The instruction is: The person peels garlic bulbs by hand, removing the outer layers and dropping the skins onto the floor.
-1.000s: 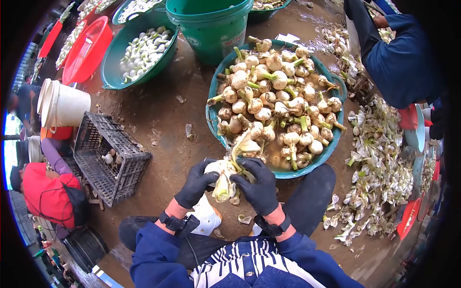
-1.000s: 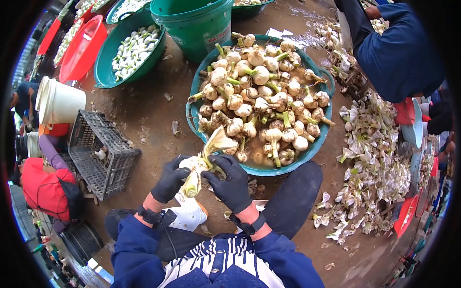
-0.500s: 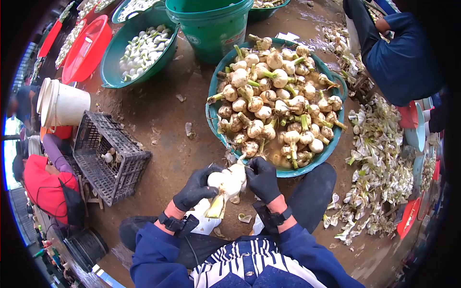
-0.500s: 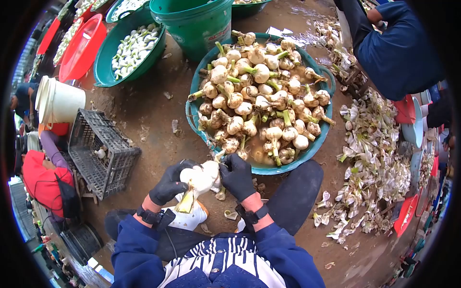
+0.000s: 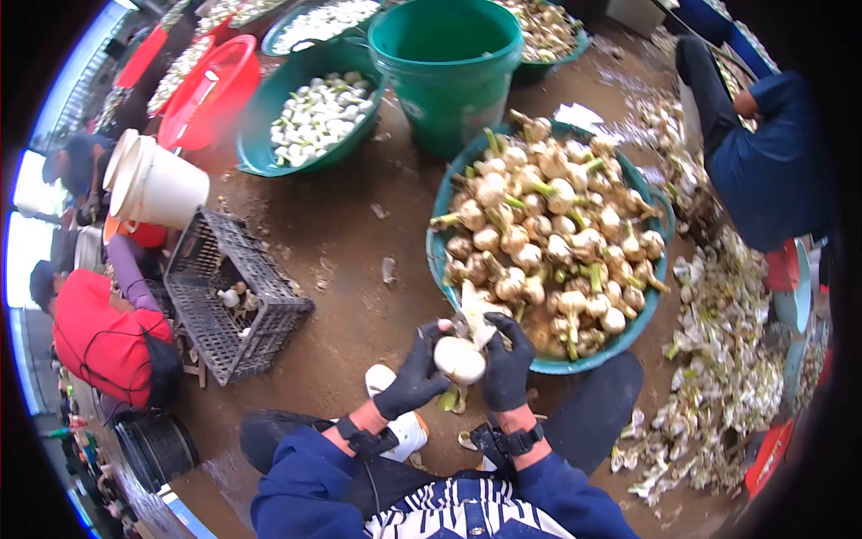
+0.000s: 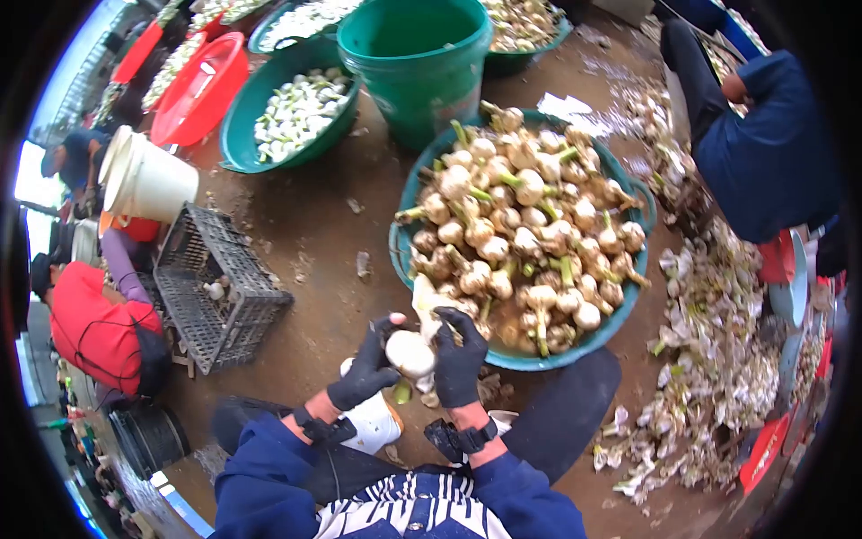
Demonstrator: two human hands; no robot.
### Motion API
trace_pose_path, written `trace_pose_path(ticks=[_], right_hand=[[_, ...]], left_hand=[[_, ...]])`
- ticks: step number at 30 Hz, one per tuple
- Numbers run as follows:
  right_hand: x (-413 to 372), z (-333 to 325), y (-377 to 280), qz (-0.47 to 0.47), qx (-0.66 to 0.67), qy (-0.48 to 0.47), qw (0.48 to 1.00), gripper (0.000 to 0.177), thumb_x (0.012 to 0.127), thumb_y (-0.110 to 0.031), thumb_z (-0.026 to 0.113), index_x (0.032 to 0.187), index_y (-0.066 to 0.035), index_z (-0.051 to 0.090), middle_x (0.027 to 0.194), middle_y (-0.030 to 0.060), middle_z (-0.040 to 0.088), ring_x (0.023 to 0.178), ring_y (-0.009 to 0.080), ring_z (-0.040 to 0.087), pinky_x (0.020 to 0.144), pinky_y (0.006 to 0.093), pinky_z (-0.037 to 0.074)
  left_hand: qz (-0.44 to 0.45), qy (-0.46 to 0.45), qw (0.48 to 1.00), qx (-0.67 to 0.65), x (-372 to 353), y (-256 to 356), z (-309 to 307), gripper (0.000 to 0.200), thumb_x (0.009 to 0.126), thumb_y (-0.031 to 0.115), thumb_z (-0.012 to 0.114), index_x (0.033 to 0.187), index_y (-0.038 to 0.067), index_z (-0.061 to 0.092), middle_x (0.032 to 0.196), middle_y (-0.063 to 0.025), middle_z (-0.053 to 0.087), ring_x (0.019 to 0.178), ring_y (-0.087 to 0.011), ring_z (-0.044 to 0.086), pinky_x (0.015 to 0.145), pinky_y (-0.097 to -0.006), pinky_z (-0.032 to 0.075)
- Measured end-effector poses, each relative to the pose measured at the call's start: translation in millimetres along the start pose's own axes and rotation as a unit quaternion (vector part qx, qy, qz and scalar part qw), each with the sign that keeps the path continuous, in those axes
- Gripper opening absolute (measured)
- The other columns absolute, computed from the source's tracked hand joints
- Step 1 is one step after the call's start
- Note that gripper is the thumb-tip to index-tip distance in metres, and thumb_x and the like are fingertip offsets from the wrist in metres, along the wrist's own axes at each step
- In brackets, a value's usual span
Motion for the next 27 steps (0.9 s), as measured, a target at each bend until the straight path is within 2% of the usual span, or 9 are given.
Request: trace_pose_path(ticks=[3, 7, 11, 14, 17, 22, 24, 26, 27], right_hand=[[1.9, 2.6, -12.0, -0.045, -0.022, 0.042, 0.998, 0.010, 0.089, -0.005, 0.054, 0.093, 0.002, 0.061, 0.083, 0.0084, 0.065, 0.078, 0.0158, 0.059, 0.072, 0.0298, 0.047], [1.3, -2.3, -15.3, -0.072, -0.069, 0.063, 0.993, 0.013, 0.091, -0.009, 0.052, 0.089, 0.001, 0.059, 0.078, 0.0107, 0.063, 0.071, 0.0180, 0.057, 0.067, 0.0319, 0.045], [1.9, -5.5, -1.4, -0.082, -0.106, 0.061, 0.989, 0.016, 0.092, -0.009, 0.049, 0.085, 0.002, 0.058, 0.072, 0.0121, 0.061, 0.064, 0.0201, 0.053, 0.061, 0.0349, 0.043], [2.9, 0.7, -7.0, -0.057, -0.091, 0.033, 0.994, 0.020, 0.092, -0.012, 0.048, 0.081, 0.003, 0.057, 0.068, 0.0107, 0.059, 0.063, 0.0173, 0.050, 0.060, 0.0345, 0.042], [-7.2, 11.2, -15.6, 0.028, 0.007, -0.041, 0.999, 0.023, 0.091, -0.014, 0.049, 0.085, 0.005, 0.059, 0.073, 0.0105, 0.063, 0.066, 0.0157, 0.055, 0.063, 0.0315, 0.044], [-41.2, 30.8, 7.8, 0.066, 0.036, -0.295, 0.953, 0.025, 0.088, -0.020, 0.056, 0.097, 0.003, 0.061, 0.081, 0.0124, 0.066, 0.073, 0.0181, 0.062, 0.069, 0.0301, 0.048], [-63.2, 28.9, 31.4, -0.009, -0.230, -0.390, 0.892, 0.033, 0.083, -0.030, 0.062, 0.100, -0.001, 0.061, 0.086, 0.0133, 0.066, 0.078, 0.0275, 0.064, 0.075, 0.0390, 0.049], [-83.3, 21.2, 42.8, -0.170, -0.597, -0.387, 0.682, 0.046, 0.072, -0.039, 0.069, 0.106, -0.010, 0.058, 0.104, 0.0113, 0.059, 0.097, 0.0321, 0.057, 0.088, 0.0476, 0.042], [-87.6, 14.9, 50.2, -0.162, -0.563, -0.408, 0.700, 0.047, 0.072, -0.038, 0.070, 0.108, -0.010, 0.057, 0.107, 0.0111, 0.058, 0.100, 0.0317, 0.056, 0.088, 0.0474, 0.042]], left_hand=[[-0.063, -0.007, 0.998, -0.027, -6.7, -10.2, 15.4, 0.096, 0.073, 0.028, 0.072, 0.145, 0.008, 0.011, 0.139, -0.0103, 0.032, 0.130, -0.0212, 0.033, 0.108, -0.0346, 0.027], [-0.104, 0.009, 0.994, 0.020, -11.6, -14.8, 17.2, 0.079, 0.073, 0.014, 0.075, 0.136, 0.005, 0.028, 0.126, -0.0089, 0.048, 0.115, -0.0163, 0.048, 0.096, -0.0320, 0.041], [-0.011, -0.037, 0.947, 0.320, -3.7, 15.6, 19.3, 0.089, 0.060, 0.025, 0.078, 0.132, 0.000, 0.032, 0.118, -0.0212, 0.051, 0.110, -0.0325, 0.054, 0.091, -0.0391, 0.045], [-0.001, -0.034, 0.920, 0.391, -3.3, 25.9, 22.2, 0.085, 0.063, 0.029, 0.075, 0.130, -0.001, 0.033, 0.115, -0.0246, 0.051, 0.108, -0.0392, 0.053, 0.089, -0.0411, 0.046], [-0.025, -0.002, 0.838, 0.545, 0.8, -54.1, -28.6, 0.078, 0.065, 0.036, 0.074, 0.123, -0.001, 0.038, 0.110, -0.0255, 0.052, 0.094, -0.0395, 0.059, 0.083, -0.0399, 0.049], [-0.061, 0.191, 0.966, 0.165, 11.7, -28.0, -86.8, 0.056, 0.069, 0.009, 0.075, 0.116, 0.004, 0.045, 0.102, -0.0104, 0.059, 0.093, -0.0196, 0.060, 0.080, -0.0333, 0.050], [-0.143, 0.273, 0.946, -0.105, 15.4, -50.5, -108.0, 0.053, 0.072, 0.006, 0.071, 0.119, 0.003, 0.046, 0.104, -0.0095, 0.059, 0.092, -0.0217, 0.060, 0.079, -0.0337, 0.051], [-0.127, 0.240, 0.937, -0.220, 29.6, -39.8, -120.9, 0.048, 0.078, 0.009, 0.065, 0.122, 0.003, 0.047, 0.110, -0.0096, 0.058, 0.099, -0.0226, 0.058, 0.087, -0.0353, 0.048], [-0.023, 0.265, 0.926, -0.266, 39.0, -27.3, -141.2, 0.044, 0.080, 0.015, 0.059, 0.121, 0.005, 0.048, 0.109, -0.0102, 0.059, 0.094, -0.0255, 0.060, 0.082, -0.0360, 0.051]])
Point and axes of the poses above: each hand's wrist, its own x-axis towards the middle knuckle, its own z-axis out of the palm, y = z × x, the point moved 8 cm from there along x, towards the middle knuckle
